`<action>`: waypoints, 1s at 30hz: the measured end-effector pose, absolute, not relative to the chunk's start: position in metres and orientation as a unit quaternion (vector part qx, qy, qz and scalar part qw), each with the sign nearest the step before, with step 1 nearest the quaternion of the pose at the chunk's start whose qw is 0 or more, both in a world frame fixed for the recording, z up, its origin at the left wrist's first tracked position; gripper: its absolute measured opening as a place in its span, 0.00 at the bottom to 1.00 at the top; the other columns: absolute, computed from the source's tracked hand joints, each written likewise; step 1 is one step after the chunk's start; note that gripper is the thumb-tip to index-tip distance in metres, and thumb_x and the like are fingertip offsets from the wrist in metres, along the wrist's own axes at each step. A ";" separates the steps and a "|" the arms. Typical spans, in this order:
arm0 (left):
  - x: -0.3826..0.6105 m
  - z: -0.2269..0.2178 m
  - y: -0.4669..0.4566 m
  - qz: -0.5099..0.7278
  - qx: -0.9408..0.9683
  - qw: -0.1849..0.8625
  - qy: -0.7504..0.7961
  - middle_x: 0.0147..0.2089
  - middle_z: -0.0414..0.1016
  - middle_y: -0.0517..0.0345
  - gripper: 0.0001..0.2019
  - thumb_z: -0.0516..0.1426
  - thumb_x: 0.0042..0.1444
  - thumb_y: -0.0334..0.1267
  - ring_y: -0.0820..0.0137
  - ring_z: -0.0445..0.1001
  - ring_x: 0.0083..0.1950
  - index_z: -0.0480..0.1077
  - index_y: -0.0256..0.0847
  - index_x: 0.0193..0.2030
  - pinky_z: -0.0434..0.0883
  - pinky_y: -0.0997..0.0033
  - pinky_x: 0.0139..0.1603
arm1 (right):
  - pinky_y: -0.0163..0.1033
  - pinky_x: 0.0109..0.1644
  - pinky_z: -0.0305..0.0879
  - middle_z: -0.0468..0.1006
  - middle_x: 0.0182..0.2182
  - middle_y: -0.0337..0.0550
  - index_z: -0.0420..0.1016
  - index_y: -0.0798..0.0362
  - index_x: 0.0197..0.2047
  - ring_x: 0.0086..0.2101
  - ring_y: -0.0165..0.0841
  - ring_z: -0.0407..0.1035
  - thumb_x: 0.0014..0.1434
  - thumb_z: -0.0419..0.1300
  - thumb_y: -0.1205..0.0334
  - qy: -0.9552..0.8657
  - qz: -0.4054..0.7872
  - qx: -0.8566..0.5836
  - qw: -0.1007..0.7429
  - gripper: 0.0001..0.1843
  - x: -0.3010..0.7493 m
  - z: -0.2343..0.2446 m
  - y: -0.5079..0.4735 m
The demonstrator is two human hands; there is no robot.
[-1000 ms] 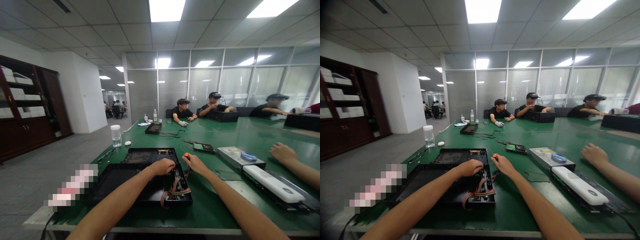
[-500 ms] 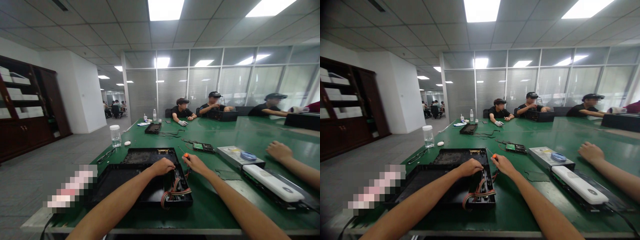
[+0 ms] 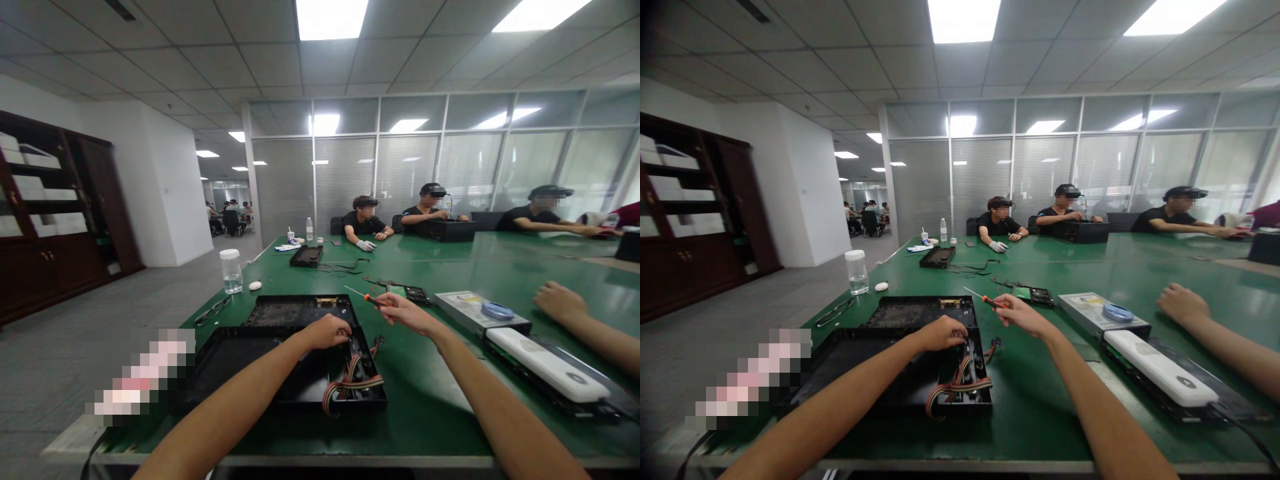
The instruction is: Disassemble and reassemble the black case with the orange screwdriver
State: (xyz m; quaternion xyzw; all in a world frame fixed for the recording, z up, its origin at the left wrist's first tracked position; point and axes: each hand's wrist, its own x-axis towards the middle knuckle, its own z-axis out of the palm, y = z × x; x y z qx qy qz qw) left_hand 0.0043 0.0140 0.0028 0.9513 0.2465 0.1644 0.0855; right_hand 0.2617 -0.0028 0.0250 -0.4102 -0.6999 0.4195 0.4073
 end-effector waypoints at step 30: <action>0.006 0.005 0.013 0.152 0.950 0.091 0.258 0.30 0.75 0.58 0.08 0.56 0.49 0.32 0.75 0.71 0.31 0.73 0.37 0.36 0.63 0.81 0.34 | 0.34 0.31 0.57 0.67 0.22 0.38 0.64 0.52 0.29 0.25 0.31 0.60 0.55 0.47 0.51 -0.764 0.017 -0.467 0.446 0.14 0.234 0.033 -0.022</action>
